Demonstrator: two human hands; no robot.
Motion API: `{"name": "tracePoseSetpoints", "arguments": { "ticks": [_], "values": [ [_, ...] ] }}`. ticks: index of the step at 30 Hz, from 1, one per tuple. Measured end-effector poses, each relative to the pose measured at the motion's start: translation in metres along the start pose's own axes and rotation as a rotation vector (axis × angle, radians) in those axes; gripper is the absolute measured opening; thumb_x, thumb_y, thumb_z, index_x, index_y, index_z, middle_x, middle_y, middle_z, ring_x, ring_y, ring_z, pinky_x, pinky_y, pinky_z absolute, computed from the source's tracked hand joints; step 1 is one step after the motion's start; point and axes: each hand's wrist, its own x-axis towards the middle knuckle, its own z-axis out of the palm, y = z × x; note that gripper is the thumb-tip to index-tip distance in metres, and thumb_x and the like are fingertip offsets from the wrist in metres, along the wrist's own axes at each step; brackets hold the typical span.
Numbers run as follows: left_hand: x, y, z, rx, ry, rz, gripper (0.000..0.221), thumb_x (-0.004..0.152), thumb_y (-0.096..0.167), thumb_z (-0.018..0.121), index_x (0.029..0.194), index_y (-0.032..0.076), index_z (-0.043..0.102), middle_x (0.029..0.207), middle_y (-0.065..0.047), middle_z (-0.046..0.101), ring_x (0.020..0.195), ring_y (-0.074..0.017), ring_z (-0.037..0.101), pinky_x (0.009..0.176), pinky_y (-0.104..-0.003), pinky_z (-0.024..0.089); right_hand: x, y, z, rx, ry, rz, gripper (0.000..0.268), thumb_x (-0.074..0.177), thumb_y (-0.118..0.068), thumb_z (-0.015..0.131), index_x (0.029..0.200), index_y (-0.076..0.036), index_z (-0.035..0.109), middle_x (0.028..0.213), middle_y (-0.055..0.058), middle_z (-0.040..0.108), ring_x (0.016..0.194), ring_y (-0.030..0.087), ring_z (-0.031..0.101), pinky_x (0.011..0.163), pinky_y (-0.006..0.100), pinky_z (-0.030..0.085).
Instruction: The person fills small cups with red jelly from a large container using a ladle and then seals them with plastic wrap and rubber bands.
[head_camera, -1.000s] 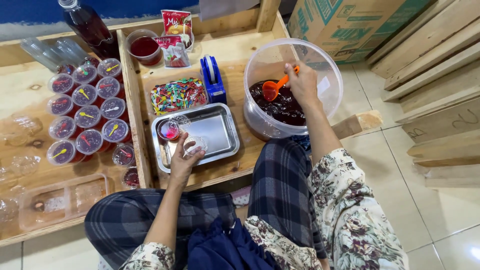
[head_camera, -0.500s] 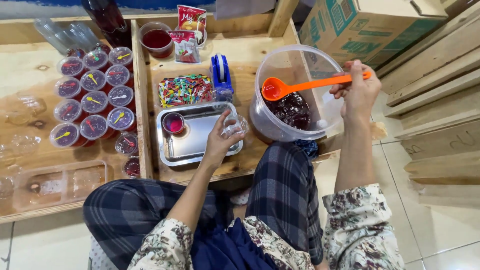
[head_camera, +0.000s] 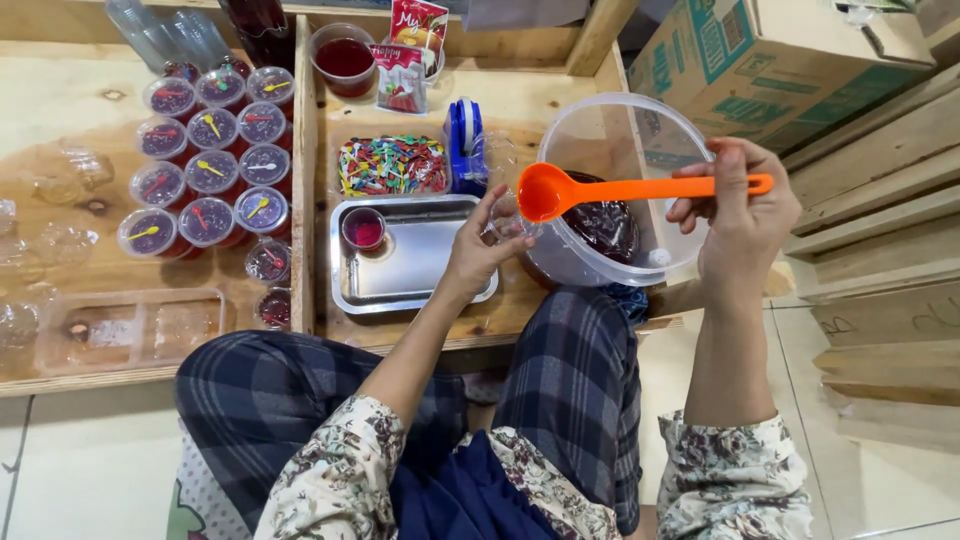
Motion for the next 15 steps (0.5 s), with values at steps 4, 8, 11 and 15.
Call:
{"name": "tracePoseSetpoints", "arguments": {
  "ticks": [4,8,11,15],
  "values": [
    [-0.002,0.011,-0.001,0.115,0.03,-0.025,0.092,0.07,0.002,0.086,0.152,0.012,0.043,0.121,-0.013,0.061,0.096,-0.0197,0.067,0.09,-0.031,0.059,-0.021,0.002,0.008,-0.033,-0.101,-0.08,0.024,0.115,-0.017,0.053,0.128,0.002,0.056,0.1,0.015,0.069,0.067,0.016,0.063,0.058,0.021,0.05],
    [-0.004,0.016,-0.001,0.114,0.041,-0.024,0.093,0.07,0.008,0.086,0.151,0.007,0.041,0.124,-0.016,0.062,0.105,-0.0243,0.068,0.093,-0.033,0.059,-0.042,0.005,0.007,-0.072,-0.227,-0.097,0.022,0.109,-0.001,0.054,0.131,0.003,0.055,0.113,0.019,0.069,0.08,0.017,0.064,0.071,0.024,0.052],
    [-0.006,0.019,0.002,0.138,0.043,-0.027,0.094,0.07,0.011,0.086,0.153,0.006,0.04,0.127,-0.016,0.064,0.104,-0.0232,0.069,0.093,-0.031,0.058,-0.052,0.002,0.005,-0.199,-0.337,-0.197,0.027,0.1,0.01,0.059,0.127,0.006,0.059,0.118,0.021,0.07,0.088,0.021,0.069,0.079,0.027,0.058],
    [-0.006,0.018,0.003,0.152,0.033,-0.017,0.089,0.068,0.01,0.087,0.148,0.01,0.047,0.13,-0.016,0.067,0.112,-0.0268,0.07,0.1,-0.037,0.059,-0.06,0.007,-0.007,-0.228,-0.414,-0.268,0.027,0.097,0.006,0.061,0.125,0.008,0.06,0.123,0.021,0.068,0.094,0.022,0.071,0.086,0.028,0.059]
  ]
}}
